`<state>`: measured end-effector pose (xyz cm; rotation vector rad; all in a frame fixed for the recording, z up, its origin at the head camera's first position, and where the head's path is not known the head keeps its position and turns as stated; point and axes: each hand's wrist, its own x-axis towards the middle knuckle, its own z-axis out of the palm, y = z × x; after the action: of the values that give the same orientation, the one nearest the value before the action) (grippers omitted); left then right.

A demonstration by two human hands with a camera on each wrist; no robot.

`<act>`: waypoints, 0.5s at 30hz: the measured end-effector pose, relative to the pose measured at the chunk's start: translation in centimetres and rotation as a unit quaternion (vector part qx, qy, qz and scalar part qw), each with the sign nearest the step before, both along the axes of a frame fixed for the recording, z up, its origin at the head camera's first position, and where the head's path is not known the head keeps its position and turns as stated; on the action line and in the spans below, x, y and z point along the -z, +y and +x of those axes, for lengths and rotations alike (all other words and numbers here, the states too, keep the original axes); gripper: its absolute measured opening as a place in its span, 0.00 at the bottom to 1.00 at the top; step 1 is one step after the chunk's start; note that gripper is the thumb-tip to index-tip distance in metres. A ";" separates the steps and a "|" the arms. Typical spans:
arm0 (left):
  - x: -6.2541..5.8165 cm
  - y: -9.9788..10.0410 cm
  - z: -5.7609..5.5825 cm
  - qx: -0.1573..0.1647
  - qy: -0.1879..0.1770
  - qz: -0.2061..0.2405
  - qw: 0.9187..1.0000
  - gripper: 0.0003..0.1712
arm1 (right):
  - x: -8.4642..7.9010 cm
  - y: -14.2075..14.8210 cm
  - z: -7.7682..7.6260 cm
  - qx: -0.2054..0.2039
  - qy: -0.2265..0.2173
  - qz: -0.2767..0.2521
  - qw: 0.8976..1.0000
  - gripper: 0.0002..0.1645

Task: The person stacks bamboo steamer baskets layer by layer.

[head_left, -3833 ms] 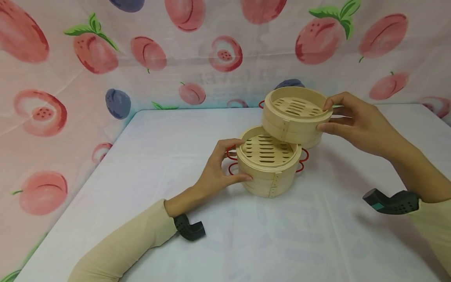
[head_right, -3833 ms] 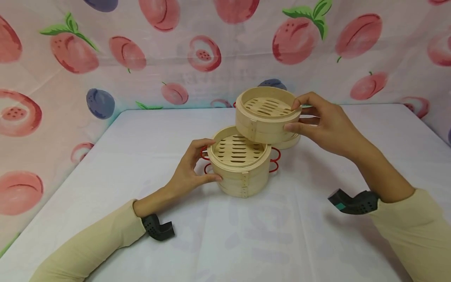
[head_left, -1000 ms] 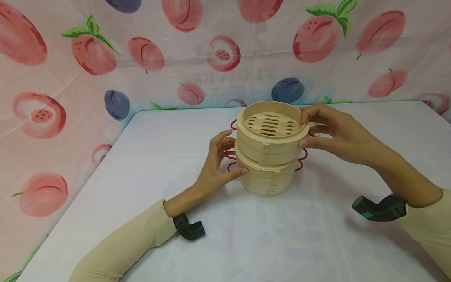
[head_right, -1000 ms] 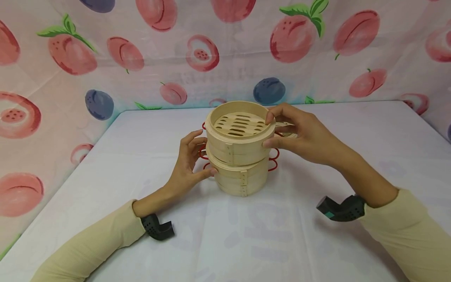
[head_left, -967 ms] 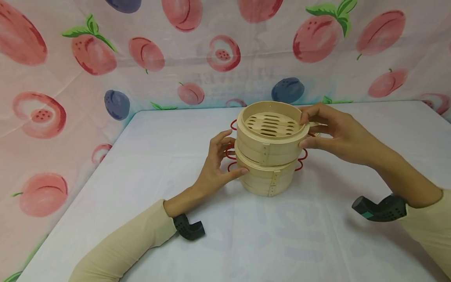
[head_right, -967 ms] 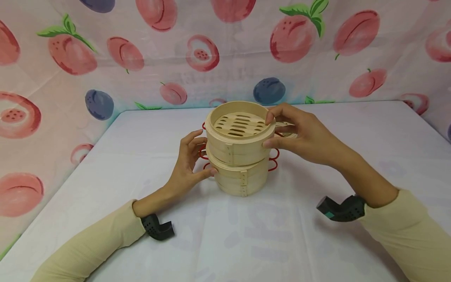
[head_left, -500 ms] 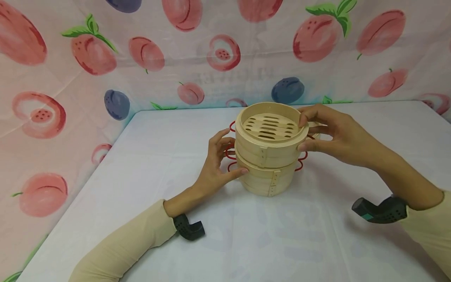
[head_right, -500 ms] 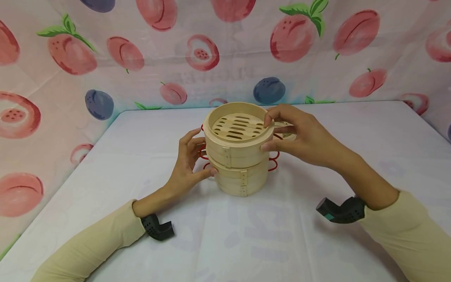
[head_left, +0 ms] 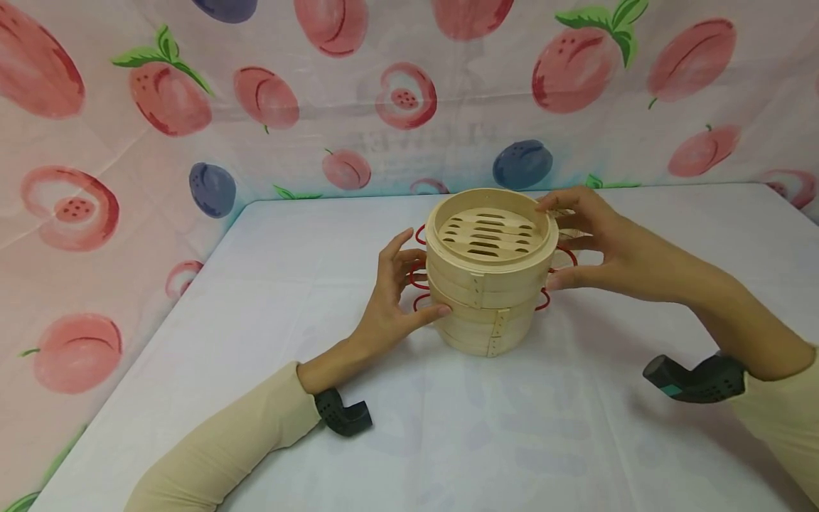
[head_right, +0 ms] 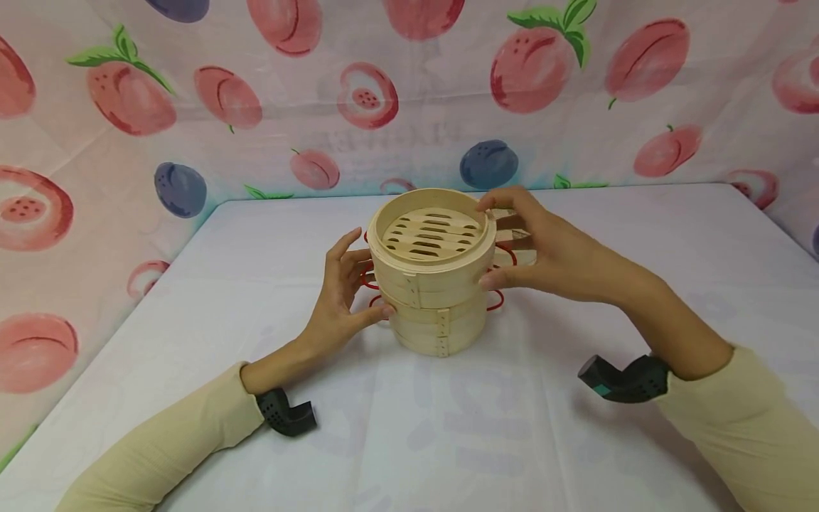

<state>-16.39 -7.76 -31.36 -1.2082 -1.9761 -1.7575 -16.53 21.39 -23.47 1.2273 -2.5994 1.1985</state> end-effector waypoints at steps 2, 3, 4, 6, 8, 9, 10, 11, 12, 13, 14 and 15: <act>0.0 0.0 0.0 -0.001 -0.004 0.000 1.000 0.53 | 0.2 0.2 -0.1 -0.004 -0.023 0.016 1.000 0.54; 0.0 0.0 0.0 -0.001 -0.006 0.001 1.000 0.53 | 0.3 0.2 -0.2 -0.006 -0.032 0.022 0.999 0.56; 0.0 0.0 0.0 -0.001 -0.009 0.001 1.000 0.53 | 0.4 0.2 -0.2 -0.011 -0.040 0.024 0.999 0.57; 0.0 -0.1 0.0 -0.002 -0.012 0.002 1.000 0.53 | 0.6 0.3 -0.4 -0.016 -0.050 0.027 0.998 0.58; 0.0 -0.1 0.0 -0.001 -0.014 0.003 1.000 0.53 | 0.7 0.4 -0.5 -0.018 -0.055 0.033 0.998 0.58; 0.0 -0.1 0.0 -0.001 -0.015 0.004 1.000 0.53 | 0.8 0.4 -0.5 -0.019 -0.054 0.036 0.998 0.58; 0.0 -0.1 0.0 -0.001 -0.016 0.004 1.000 0.53 | 0.8 0.5 -0.6 -0.021 -0.054 0.038 0.998 0.57; 0.0 0.0 0.0 -0.001 -0.017 0.004 1.000 0.53 | 0.8 0.5 -0.6 -0.021 -0.054 0.040 0.998 0.57; 0.0 -0.1 0.0 -0.001 -0.018 0.004 1.000 0.53 | 0.8 0.6 -0.6 -0.022 -0.054 0.042 0.997 0.56; 0.0 -0.1 0.0 -0.001 -0.019 0.004 1.000 0.53 | 0.8 0.6 -0.6 -0.022 -0.056 0.044 0.997 0.55; 0.1 -0.1 0.0 0.000 -0.021 0.004 1.000 0.53 | 0.8 0.7 -0.7 -0.022 -0.058 0.046 0.997 0.55; 0.1 -0.1 0.0 -0.001 -0.023 0.003 1.000 0.53 | 0.7 0.7 -0.7 -0.022 -0.063 0.047 0.997 0.54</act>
<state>-16.42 -7.82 -31.44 -1.1730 -1.9947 -1.8046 -17.20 22.11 -24.21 1.2716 -2.7628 1.2111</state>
